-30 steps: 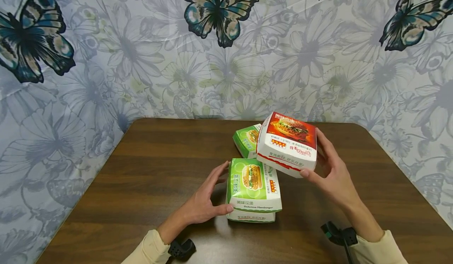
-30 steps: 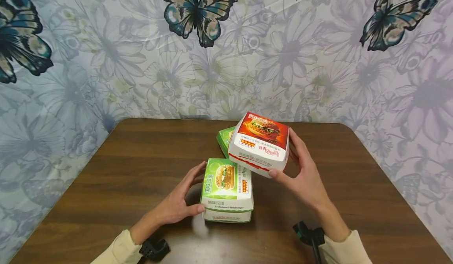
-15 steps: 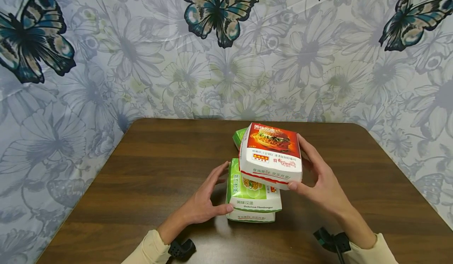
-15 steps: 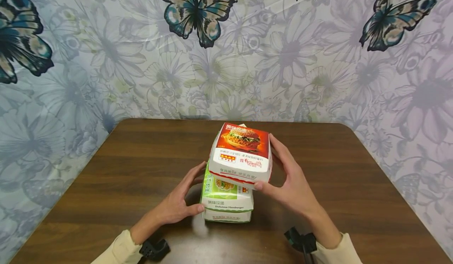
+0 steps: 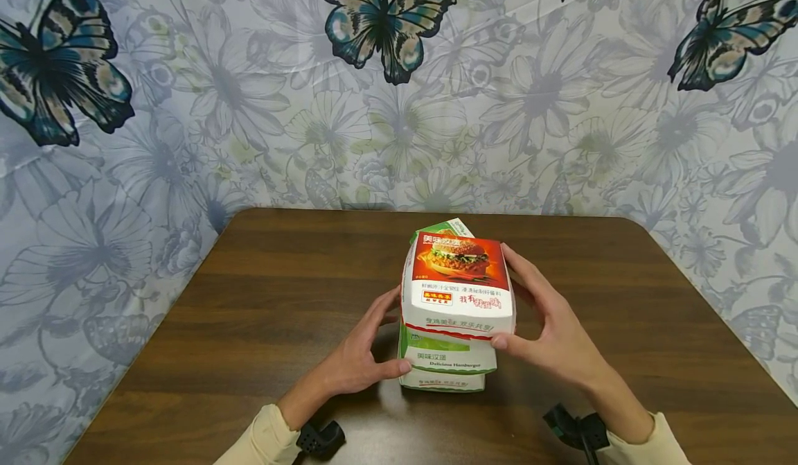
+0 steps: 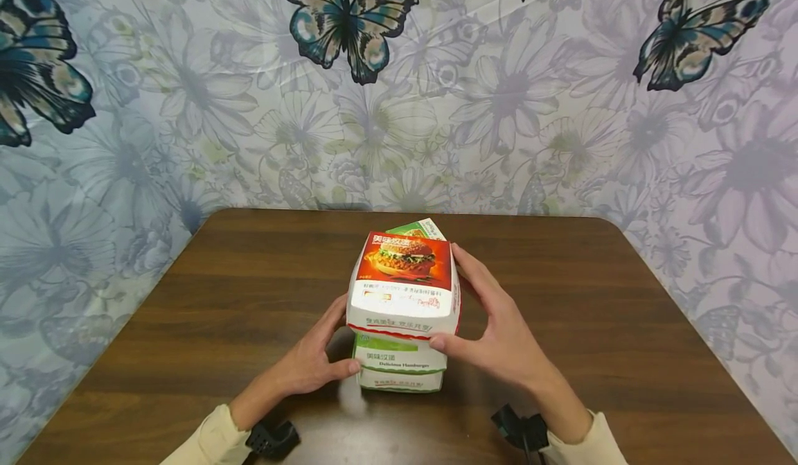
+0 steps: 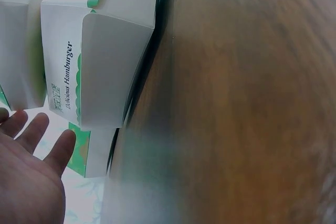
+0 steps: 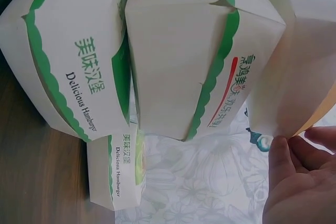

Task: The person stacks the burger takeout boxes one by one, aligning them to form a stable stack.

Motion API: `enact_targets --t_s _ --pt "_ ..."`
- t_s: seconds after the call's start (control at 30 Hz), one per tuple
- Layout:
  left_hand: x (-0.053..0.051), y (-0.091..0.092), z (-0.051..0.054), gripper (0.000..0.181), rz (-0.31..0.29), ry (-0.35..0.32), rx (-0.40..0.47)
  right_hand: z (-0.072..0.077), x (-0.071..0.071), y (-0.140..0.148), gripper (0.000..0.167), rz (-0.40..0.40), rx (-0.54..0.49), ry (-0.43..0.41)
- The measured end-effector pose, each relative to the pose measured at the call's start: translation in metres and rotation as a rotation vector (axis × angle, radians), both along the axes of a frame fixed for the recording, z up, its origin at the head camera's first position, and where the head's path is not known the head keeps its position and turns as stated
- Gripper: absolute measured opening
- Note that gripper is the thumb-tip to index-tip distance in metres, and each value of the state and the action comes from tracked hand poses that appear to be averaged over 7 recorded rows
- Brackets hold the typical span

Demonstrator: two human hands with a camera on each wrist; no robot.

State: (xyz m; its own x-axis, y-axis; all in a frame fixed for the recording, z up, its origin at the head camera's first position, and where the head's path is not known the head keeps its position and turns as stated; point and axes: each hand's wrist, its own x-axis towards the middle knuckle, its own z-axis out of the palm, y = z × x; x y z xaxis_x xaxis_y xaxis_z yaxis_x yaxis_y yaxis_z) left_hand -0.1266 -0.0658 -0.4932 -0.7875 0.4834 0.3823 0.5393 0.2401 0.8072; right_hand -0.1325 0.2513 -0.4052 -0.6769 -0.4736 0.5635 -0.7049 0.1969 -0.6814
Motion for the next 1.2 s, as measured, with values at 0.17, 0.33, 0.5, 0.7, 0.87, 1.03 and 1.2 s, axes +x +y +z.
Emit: enact_targets --t_s 0.17,0.33,0.5,0.7,0.87,1.03,1.2 --pt "0.0012 -0.0003 -0.0006 0.096 0.011 -0.015 -0.021 -0.0031 0.0005 -0.0012 0.113 0.001 0.015 0.014" --pt "0.0020 -0.0001 -0.0005 0.095 0.021 -0.044 -0.024 -0.0052 0.0011 -0.0027 0.112 0.012 0.016 0.003" --pt "0.0024 -0.0003 -0.0004 0.096 0.025 -0.068 -0.026 -0.0054 0.0017 -0.0041 0.112 0.018 0.014 -0.016" --pt "0.0017 -0.0006 -0.0002 0.097 0.024 -0.073 -0.023 -0.0073 0.0003 -0.0024 0.113 0.025 0.031 -0.023" --pt "0.0017 -0.0002 0.0008 0.096 0.020 -0.063 -0.023 -0.0066 0.0004 -0.0020 0.115 0.044 0.027 -0.028" --pt "0.0015 -0.0002 0.0007 0.095 0.019 -0.061 -0.023 -0.0067 -0.0001 -0.0022 0.114 0.070 0.009 -0.017" --pt "0.0018 -0.0003 0.0007 0.095 0.021 -0.068 -0.027 -0.0070 -0.0009 -0.0017 0.109 0.113 -0.033 -0.004"
